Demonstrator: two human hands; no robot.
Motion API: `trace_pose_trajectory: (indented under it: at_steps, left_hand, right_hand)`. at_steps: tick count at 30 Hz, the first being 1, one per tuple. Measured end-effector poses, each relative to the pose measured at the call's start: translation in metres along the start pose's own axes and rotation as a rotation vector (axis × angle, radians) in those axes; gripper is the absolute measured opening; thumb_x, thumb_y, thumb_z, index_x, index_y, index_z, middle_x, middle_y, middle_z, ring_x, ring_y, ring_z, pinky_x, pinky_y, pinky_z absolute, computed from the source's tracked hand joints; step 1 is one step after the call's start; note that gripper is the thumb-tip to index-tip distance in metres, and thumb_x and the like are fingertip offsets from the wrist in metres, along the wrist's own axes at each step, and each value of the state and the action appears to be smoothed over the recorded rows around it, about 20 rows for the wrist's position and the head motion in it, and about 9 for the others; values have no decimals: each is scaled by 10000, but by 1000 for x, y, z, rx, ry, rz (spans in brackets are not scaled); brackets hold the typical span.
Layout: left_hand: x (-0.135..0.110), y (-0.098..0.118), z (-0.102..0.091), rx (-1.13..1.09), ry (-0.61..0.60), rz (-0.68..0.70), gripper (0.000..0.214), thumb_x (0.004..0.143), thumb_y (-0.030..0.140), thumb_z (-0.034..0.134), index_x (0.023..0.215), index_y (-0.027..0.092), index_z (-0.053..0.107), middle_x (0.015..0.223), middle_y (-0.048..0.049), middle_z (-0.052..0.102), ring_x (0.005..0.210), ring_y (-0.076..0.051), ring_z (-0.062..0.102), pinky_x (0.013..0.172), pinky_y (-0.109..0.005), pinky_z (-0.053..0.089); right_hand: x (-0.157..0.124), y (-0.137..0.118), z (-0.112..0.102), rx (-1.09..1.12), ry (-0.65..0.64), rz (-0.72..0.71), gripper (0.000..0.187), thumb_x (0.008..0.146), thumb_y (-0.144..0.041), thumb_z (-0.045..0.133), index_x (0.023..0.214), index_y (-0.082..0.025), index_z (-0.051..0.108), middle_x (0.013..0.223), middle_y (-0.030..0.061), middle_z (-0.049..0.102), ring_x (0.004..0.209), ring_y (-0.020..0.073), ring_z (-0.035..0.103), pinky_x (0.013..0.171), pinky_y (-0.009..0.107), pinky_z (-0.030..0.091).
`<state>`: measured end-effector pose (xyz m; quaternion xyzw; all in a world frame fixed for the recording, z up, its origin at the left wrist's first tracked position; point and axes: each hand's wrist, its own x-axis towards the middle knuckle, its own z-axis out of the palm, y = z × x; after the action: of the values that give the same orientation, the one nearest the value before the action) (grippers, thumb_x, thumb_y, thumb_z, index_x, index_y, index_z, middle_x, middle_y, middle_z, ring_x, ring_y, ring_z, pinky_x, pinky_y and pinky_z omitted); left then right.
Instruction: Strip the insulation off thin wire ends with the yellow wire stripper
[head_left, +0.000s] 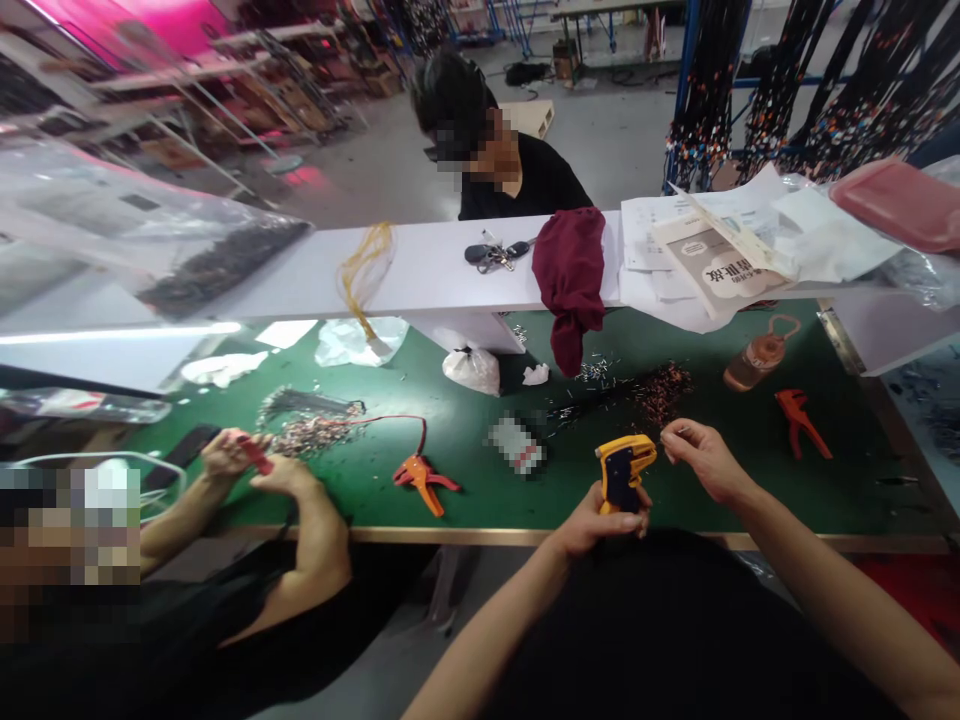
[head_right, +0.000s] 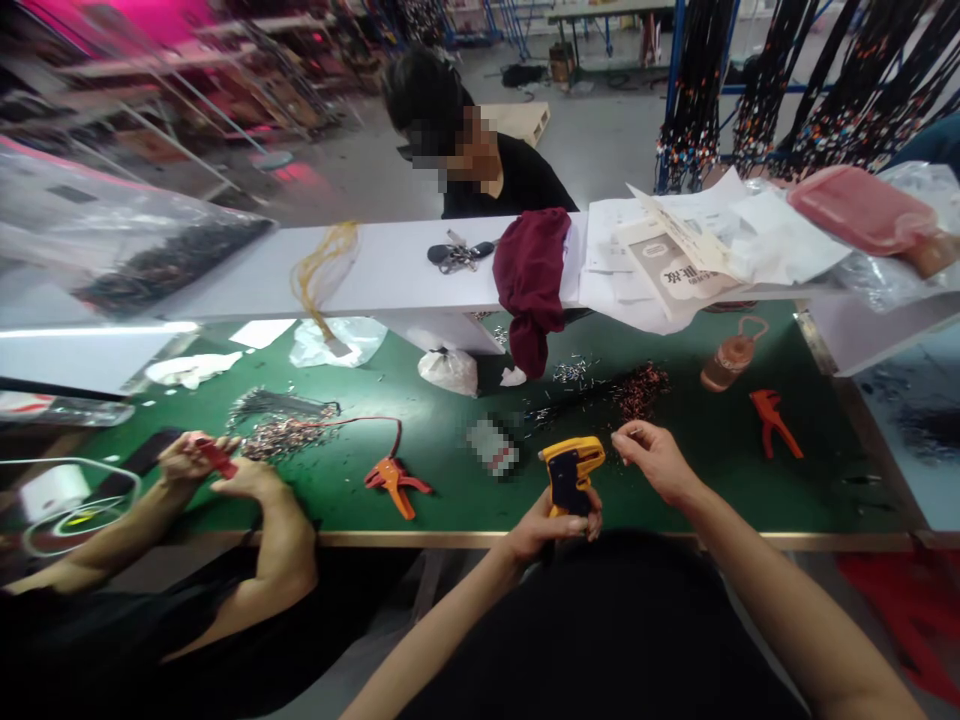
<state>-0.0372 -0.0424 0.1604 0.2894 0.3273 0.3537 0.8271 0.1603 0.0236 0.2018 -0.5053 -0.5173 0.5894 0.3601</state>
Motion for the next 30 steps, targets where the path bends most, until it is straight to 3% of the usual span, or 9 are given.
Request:
trace_pose_trajectory:
  at_steps: [6,11,16,19,24,30]
  left_hand:
    - [0,-4,2,48,47,0,466,579,480,900,787,121,689,512,10,572,482,-120,534,516,-263,407]
    - [5,-10,8,-4,144,64,441,649,494,858,684,149,585,437,74,441,373,-52,380,450,-231,303]
    - [9,-13,8,-117,105,100,479,596,446,881,888,131,670,621,4,605,573,-140,583,632,-309,464]
    - [12,-14,3,-150,120,149,494,594,380,882,977,137,685,725,-17,644,678,-165,616,737,-341,485]
    - [21,-18,-6,-88,180,182,563,542,389,912,1004,142,705,771,-28,667,696,-161,606,729,-322,483]
    - [26,-16,-8,17,198,200,593,547,431,918,1037,153,733,809,-33,672,750,-172,603,725,-307,482]
  right_hand:
    - [-2,-1,1,54,-14,2,431,743,-627,707,678,-212,609,563,-42,525,554,124,459,573,275,413]
    - [-2,6,10,24,132,-18,464,738,-669,692,676,-218,603,561,-34,524,552,135,475,552,277,423]
    - [-4,15,13,15,270,-33,511,722,-719,681,681,-215,606,567,-21,524,558,143,479,543,281,429]
    - [-7,18,11,-34,319,-65,501,761,-704,662,709,-206,638,577,-13,537,557,143,485,523,272,417]
    - [-16,16,10,-268,328,-279,386,927,-545,557,774,-213,680,663,16,643,611,162,583,589,285,449]
    - [-20,6,19,-622,326,-633,242,983,-302,545,790,-218,665,704,19,711,637,158,632,659,311,433]
